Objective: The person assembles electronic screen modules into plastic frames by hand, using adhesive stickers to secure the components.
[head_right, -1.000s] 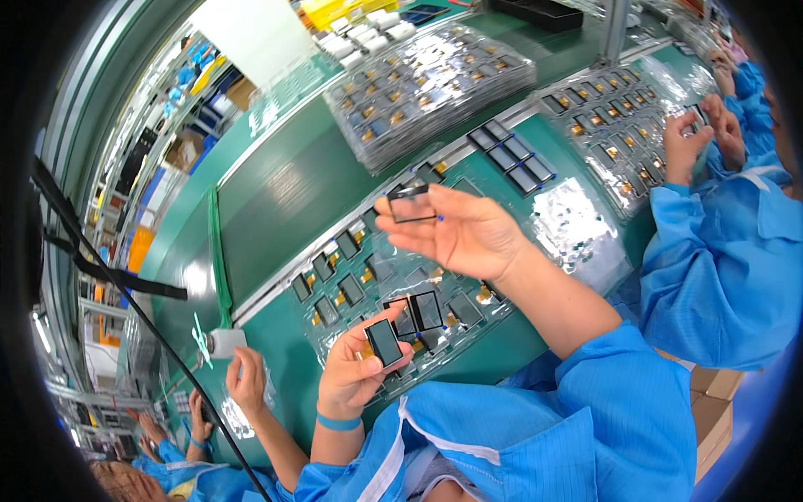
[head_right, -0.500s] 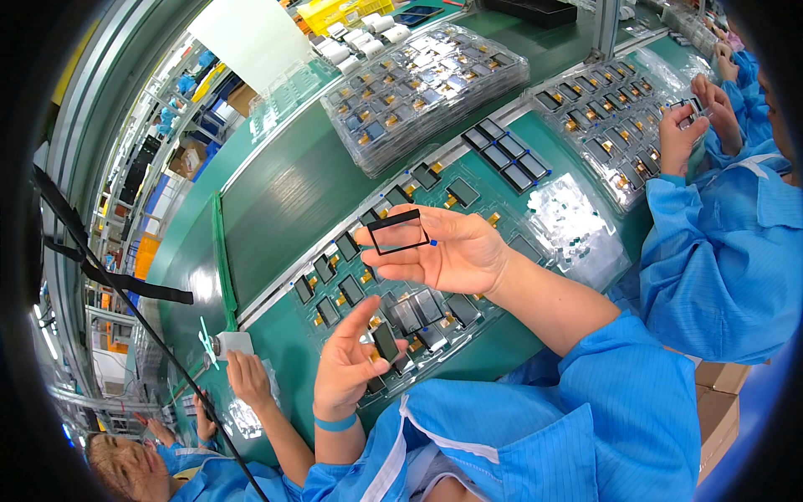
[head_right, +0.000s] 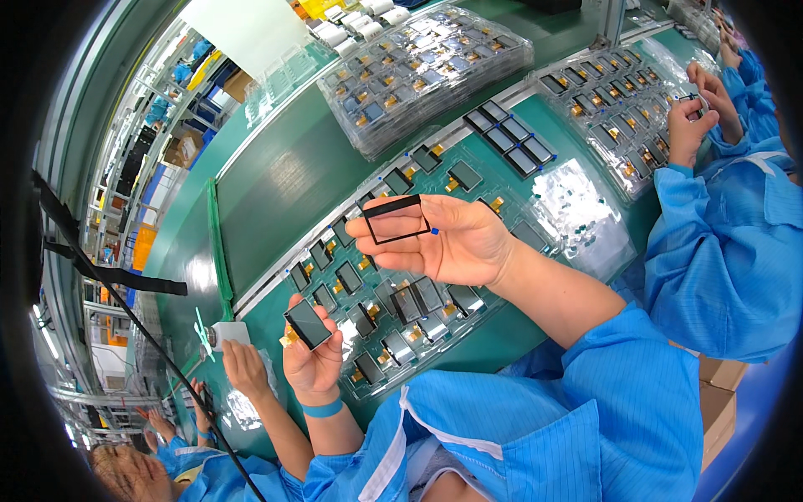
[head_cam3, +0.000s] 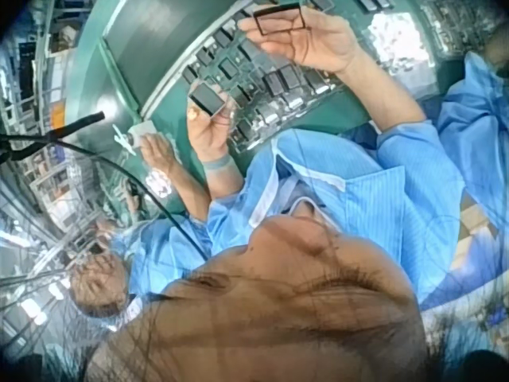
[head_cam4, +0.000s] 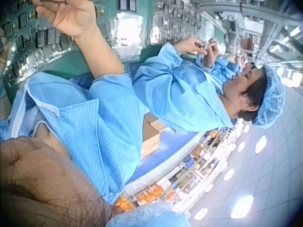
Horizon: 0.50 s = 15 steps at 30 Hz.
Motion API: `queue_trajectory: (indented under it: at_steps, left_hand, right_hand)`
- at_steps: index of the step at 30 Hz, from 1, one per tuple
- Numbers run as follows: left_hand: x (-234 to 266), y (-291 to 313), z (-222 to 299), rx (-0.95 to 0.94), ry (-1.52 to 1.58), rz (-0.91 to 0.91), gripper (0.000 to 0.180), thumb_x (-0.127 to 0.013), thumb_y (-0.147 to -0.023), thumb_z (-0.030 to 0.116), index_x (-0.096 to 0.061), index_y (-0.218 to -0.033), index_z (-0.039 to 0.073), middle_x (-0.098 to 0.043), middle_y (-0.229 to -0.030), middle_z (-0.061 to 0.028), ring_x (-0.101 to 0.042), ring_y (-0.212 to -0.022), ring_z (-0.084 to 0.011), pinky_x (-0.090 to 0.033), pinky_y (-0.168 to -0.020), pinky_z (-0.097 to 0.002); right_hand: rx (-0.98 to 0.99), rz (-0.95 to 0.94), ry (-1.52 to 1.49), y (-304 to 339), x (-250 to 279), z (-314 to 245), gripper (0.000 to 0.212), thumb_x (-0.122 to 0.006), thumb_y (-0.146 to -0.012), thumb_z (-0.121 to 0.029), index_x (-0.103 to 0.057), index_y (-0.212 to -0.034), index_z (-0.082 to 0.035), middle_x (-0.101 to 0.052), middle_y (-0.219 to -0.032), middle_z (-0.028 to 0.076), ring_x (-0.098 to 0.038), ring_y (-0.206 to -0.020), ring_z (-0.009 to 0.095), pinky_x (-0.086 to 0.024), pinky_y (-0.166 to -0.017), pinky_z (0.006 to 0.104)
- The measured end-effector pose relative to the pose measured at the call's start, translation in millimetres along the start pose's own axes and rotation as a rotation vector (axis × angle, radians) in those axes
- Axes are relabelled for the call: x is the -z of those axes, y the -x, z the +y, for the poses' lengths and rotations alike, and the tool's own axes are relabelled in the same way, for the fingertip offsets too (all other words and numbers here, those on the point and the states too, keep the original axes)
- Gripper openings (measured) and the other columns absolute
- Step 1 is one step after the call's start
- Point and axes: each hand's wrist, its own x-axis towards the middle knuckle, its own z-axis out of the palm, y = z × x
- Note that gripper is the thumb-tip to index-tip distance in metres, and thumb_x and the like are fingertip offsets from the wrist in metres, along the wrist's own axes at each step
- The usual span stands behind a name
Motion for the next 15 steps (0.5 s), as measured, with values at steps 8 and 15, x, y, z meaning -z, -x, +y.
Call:
queue_trajectory:
  at_steps: [8,15]
  left_hand:
    - [8,3,16,-0.119,0.354,-0.159,0.06,-0.065,-0.077,0.004,-0.04,-0.13,0.019,-0.05,-0.118,-0.0116,-0.055,-0.106,-0.0256,-0.047,-0.089,-0.0397]
    - [16,-1,32,-0.213,0.436,-0.315,0.057,-0.066,-0.08,0.015,-0.042,-0.129,0.03,-0.05,-0.119,0.0014,-0.054,-0.106,-0.0165,-0.046,-0.088,-0.0349]
  right_hand:
    - [0.066,0.034,0.113,-3,11,-3,0.052,-0.046,-0.091,-0.03,-0.041,-0.121,0.012,-0.03,-0.135,0.028,-0.039,-0.123,0.032,-0.036,-0.102,0.0382]
    - [0.13,-0.017,0.076,-6,12,-8,0.052,-0.045,-0.092,-0.033,-0.043,-0.121,0.01,-0.021,-0.139,0.027,-0.035,-0.126,0.031,-0.037,-0.102,0.0368]
